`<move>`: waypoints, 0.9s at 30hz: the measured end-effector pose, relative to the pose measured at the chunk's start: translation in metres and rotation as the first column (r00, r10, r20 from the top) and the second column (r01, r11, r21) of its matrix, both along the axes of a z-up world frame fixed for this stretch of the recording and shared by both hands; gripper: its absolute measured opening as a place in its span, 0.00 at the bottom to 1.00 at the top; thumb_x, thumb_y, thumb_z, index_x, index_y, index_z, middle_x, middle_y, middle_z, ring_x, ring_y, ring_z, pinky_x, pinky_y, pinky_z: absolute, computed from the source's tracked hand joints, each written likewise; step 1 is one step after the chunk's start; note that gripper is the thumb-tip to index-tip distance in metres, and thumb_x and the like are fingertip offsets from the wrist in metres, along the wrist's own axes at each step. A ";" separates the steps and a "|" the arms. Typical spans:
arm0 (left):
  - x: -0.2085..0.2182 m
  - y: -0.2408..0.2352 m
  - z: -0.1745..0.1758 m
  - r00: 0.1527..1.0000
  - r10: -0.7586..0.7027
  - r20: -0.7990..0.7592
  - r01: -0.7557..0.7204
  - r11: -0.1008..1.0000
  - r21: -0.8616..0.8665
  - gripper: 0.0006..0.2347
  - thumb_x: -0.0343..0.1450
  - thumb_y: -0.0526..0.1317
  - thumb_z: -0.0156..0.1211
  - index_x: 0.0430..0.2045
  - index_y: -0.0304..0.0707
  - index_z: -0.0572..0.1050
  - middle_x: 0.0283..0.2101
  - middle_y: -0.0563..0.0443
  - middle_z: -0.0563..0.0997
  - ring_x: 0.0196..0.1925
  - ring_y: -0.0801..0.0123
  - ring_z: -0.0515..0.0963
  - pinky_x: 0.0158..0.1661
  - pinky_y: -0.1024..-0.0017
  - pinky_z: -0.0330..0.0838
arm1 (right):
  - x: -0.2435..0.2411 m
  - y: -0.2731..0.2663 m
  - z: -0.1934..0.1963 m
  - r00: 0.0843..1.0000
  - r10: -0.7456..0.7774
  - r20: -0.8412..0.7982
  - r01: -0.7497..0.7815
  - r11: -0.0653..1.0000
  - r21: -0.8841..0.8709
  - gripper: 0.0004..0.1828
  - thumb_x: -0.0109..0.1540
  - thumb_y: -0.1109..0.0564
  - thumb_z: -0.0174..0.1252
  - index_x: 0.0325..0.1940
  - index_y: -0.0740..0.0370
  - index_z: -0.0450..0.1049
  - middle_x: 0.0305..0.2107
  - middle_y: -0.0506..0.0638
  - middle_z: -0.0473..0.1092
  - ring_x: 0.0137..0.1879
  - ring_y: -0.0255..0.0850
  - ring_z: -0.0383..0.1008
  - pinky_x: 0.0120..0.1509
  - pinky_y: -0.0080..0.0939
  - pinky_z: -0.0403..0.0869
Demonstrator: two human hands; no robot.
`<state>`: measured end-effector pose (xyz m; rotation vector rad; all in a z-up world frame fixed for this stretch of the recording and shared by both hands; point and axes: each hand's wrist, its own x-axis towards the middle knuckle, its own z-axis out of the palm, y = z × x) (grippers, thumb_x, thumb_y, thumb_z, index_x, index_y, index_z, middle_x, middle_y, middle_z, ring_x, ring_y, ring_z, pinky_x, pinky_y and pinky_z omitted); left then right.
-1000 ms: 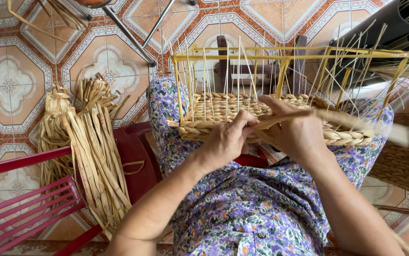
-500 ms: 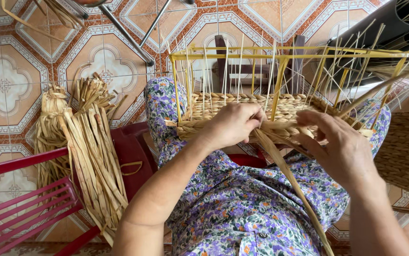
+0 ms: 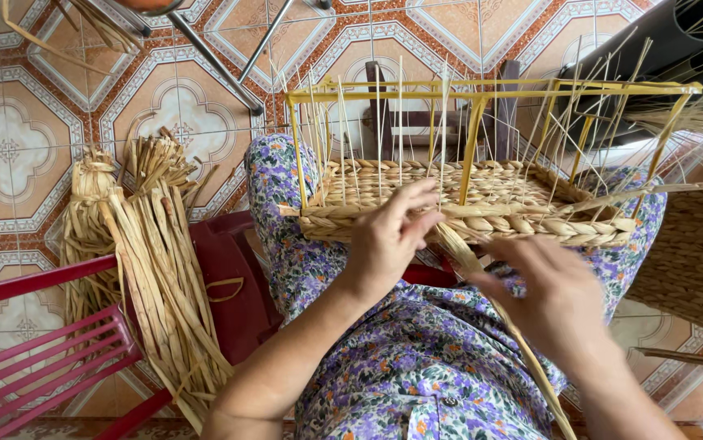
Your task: The person weaves dried palm leaves into a rectangular basket frame held on their lap. They repeatedly pull new strips through the vertical spokes, tighten the weave, and occasionally reach for additional material from a nearby pile.
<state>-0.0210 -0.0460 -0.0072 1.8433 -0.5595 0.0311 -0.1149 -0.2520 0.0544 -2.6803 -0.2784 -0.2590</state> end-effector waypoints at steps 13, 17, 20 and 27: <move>0.016 -0.021 0.016 0.968 -0.248 0.033 0.212 0.883 0.418 0.06 0.77 0.39 0.55 0.36 0.37 0.75 0.17 0.54 0.77 0.12 0.77 0.72 0.10 0.81 0.64 | 0.027 0.002 0.046 0.990 -0.018 0.142 0.048 0.976 -0.212 0.08 0.61 0.54 0.61 0.43 0.56 0.78 0.38 0.49 0.77 0.41 0.41 0.75 0.43 0.43 0.73; 0.001 -0.022 -0.005 0.986 -0.107 0.131 0.059 0.943 0.327 0.06 0.79 0.37 0.54 0.37 0.33 0.70 0.18 0.54 0.76 0.13 0.79 0.71 0.11 0.81 0.64 | 0.025 0.014 0.036 0.996 -0.003 0.088 0.020 0.981 -0.192 0.15 0.60 0.50 0.64 0.45 0.61 0.78 0.37 0.50 0.76 0.41 0.40 0.74 0.42 0.41 0.74; -0.001 -0.020 -0.012 0.985 -0.056 0.161 0.004 0.950 0.312 0.05 0.78 0.38 0.56 0.37 0.35 0.69 0.17 0.54 0.76 0.12 0.78 0.71 0.11 0.79 0.63 | 0.024 0.019 0.007 0.989 -0.085 -0.118 0.060 0.978 -0.200 0.14 0.60 0.52 0.64 0.44 0.63 0.80 0.32 0.52 0.76 0.34 0.41 0.73 0.33 0.39 0.73; -0.008 -0.019 -0.014 0.957 -0.117 0.266 0.041 0.961 0.272 0.06 0.80 0.35 0.58 0.37 0.36 0.67 0.22 0.50 0.76 0.20 0.72 0.76 0.20 0.78 0.75 | 0.019 0.004 -0.032 0.807 -0.320 -0.496 0.570 0.644 0.511 0.12 0.69 0.60 0.53 0.56 0.59 0.76 0.28 0.52 0.78 0.27 0.37 0.71 0.29 0.36 0.72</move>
